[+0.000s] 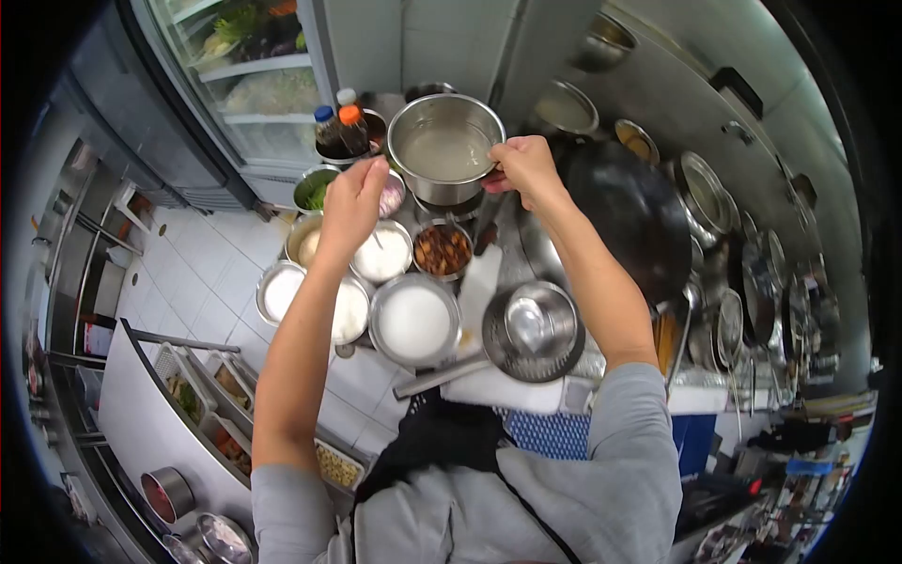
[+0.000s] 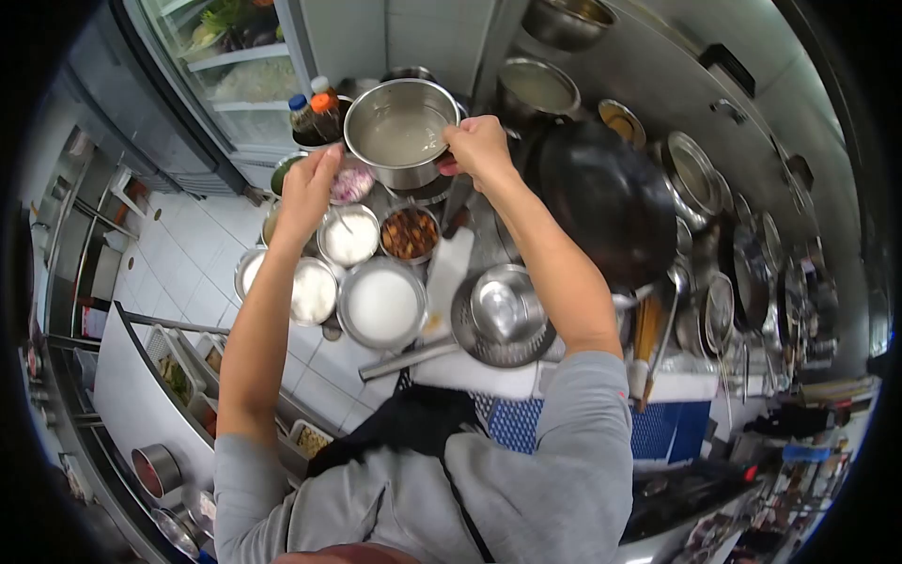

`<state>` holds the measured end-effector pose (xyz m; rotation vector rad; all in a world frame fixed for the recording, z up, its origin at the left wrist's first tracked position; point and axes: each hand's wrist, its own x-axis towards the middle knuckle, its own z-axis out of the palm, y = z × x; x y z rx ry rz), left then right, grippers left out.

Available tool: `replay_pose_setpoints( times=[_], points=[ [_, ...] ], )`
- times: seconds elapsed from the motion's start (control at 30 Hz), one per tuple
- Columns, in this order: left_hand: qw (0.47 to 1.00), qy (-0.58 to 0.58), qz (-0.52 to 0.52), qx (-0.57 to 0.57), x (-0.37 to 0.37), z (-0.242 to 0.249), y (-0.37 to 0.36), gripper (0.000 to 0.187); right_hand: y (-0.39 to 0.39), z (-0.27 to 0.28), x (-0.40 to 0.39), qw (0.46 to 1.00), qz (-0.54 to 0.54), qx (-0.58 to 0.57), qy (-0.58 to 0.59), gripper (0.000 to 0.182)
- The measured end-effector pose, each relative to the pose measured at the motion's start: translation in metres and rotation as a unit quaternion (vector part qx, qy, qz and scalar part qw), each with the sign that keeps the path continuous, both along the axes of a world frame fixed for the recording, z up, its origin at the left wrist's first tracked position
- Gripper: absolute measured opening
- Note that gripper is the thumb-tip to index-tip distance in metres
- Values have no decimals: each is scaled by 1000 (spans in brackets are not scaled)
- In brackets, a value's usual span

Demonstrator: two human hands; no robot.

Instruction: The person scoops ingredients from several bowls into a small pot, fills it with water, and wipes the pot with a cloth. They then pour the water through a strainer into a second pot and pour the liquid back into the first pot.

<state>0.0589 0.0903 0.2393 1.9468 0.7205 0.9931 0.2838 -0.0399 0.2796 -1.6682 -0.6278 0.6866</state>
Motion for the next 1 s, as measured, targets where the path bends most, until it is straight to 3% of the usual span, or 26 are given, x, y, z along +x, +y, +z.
replay_pose_setpoints(
  times=[0.17, 0.3, 0.53, 0.7, 0.8, 0.93, 1.0],
  points=[
    [982, 56, -98, -153, -39, 5, -73, 37, -122, 5, -66, 999, 12, -50, 3, 13],
    [945, 57, -160, -281, -83, -2, -133, 23, -201, -4, -125, 997, 3, -79, -1, 18],
    [928, 69, -241, -277, -135, -32, -199, 20, -300, -34, -197, 997, -38, -64, -11, 25],
    [941, 116, -209, -241, -142, -30, -245, 24, -343, -41, -221, 990, -58, -105, -69, 25],
    [945, 124, -213, -216, -139, -48, -255, 28, -362, -63, -223, 995, -52, -80, -23, 27],
    [948, 104, -188, -235, -130, -63, -260, 31, -403, -80, -217, 998, -27, -12, 52, 45],
    [941, 93, -179, -273, -126, -63, -267, 29, -447, -101, -201, 991, 32, -80, 100, 48]
  ],
)
